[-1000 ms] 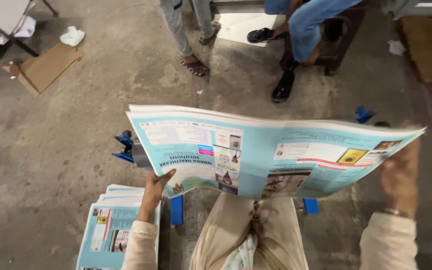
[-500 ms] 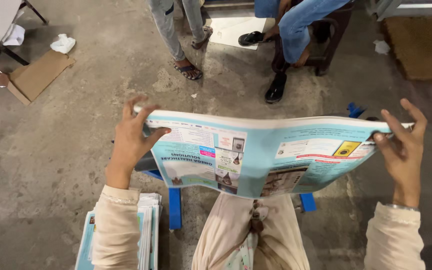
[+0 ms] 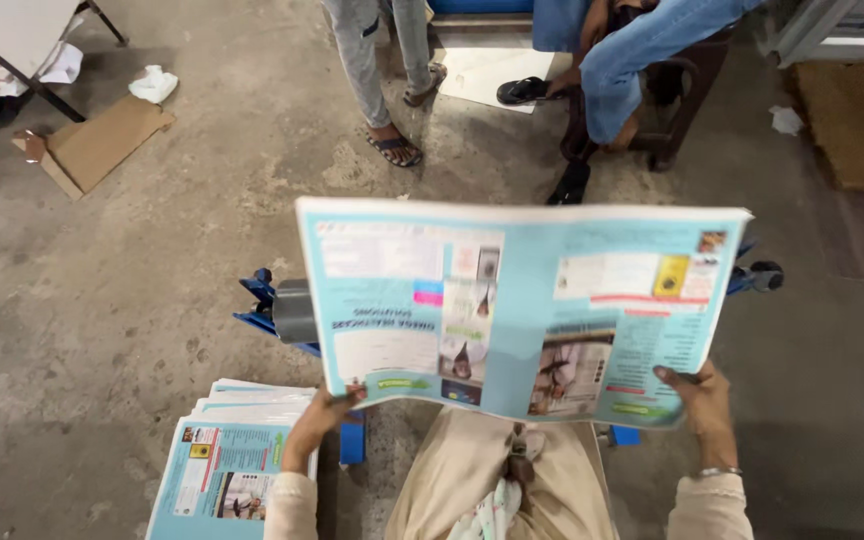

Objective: The person folds a large printed sheet in half, places it on a metal roller, and uses a red-handled tool to press and smooth the fold. They repeat this process for multiple sheets, stacking the finished items on a nearby surface.

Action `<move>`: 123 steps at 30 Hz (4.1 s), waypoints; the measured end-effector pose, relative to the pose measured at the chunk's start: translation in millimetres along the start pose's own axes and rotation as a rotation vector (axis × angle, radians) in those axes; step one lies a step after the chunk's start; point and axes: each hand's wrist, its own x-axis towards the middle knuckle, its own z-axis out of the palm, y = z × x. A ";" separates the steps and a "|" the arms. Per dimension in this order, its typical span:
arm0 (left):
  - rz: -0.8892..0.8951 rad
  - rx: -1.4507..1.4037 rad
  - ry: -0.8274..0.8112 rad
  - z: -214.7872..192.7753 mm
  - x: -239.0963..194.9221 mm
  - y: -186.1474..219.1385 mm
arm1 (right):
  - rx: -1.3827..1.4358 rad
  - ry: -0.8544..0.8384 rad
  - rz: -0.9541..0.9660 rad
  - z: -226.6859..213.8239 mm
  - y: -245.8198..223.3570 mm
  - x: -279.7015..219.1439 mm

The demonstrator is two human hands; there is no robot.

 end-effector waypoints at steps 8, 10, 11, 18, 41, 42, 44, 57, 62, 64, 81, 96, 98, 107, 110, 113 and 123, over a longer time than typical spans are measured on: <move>0.192 0.679 0.188 71.1 -42.4 77.4 | -0.590 -0.196 -0.408 34.8 -131.5 -24.9; 0.095 0.136 0.191 126.5 -70.9 98.2 | -0.999 -0.274 -0.351 92.3 -158.4 -61.8; 0.057 -0.056 0.174 153.1 -82.5 104.4 | -1.391 -0.362 -0.316 134.9 -164.9 -90.0; -0.009 0.008 0.179 200.1 -121.1 70.9 | -1.821 -0.345 -0.733 299.3 -137.0 -107.1; 0.304 -0.346 0.888 -54.9 -253.3 -29.3 | -0.186 -0.456 -0.496 236.2 -157.6 3.3; 0.294 -0.385 0.983 -69.1 -278.9 -40.8 | -0.123 -0.542 -0.439 269.1 -163.0 -10.7; 0.287 -0.427 1.162 -89.9 -328.8 -69.1 | -0.051 -0.688 -0.323 332.9 -164.1 -39.5; 0.204 -0.422 1.632 -116.0 -412.8 -237.7 | -0.350 -1.020 -0.460 627.6 -48.8 -174.6; 0.139 -0.394 1.750 -124.6 -427.4 -244.3 | -0.262 -1.223 -0.431 668.1 -61.7 -215.6; 0.153 -0.379 1.777 -131.0 -425.1 -247.4 | -0.284 -1.258 -0.449 678.7 -67.4 -226.3; -0.872 -0.326 1.753 -116.1 -412.2 -249.9 | -0.517 -1.470 -0.660 645.8 -4.8 -196.1; -0.047 -0.030 0.867 55.5 -146.4 -210.3 | -1.777 -1.192 -0.372 219.5 -48.2 -177.9; -0.066 -0.154 0.566 103.4 -106.5 -156.8 | -1.769 -1.038 -0.570 196.1 -30.7 -199.5; 0.446 0.153 0.262 125.7 -56.7 9.6 | -1.670 -0.614 -0.009 73.2 -113.1 -173.2; 0.571 0.343 0.324 110.6 -32.9 54.5 | -1.412 -0.224 0.181 20.5 -123.4 -177.9; 0.695 0.495 0.309 127.4 -3.1 93.4 | -1.077 -0.088 0.229 -11.8 -110.4 -202.7; 0.891 0.952 0.070 263.9 28.5 152.0 | 0.086 0.243 -0.349 56.4 -75.3 -73.7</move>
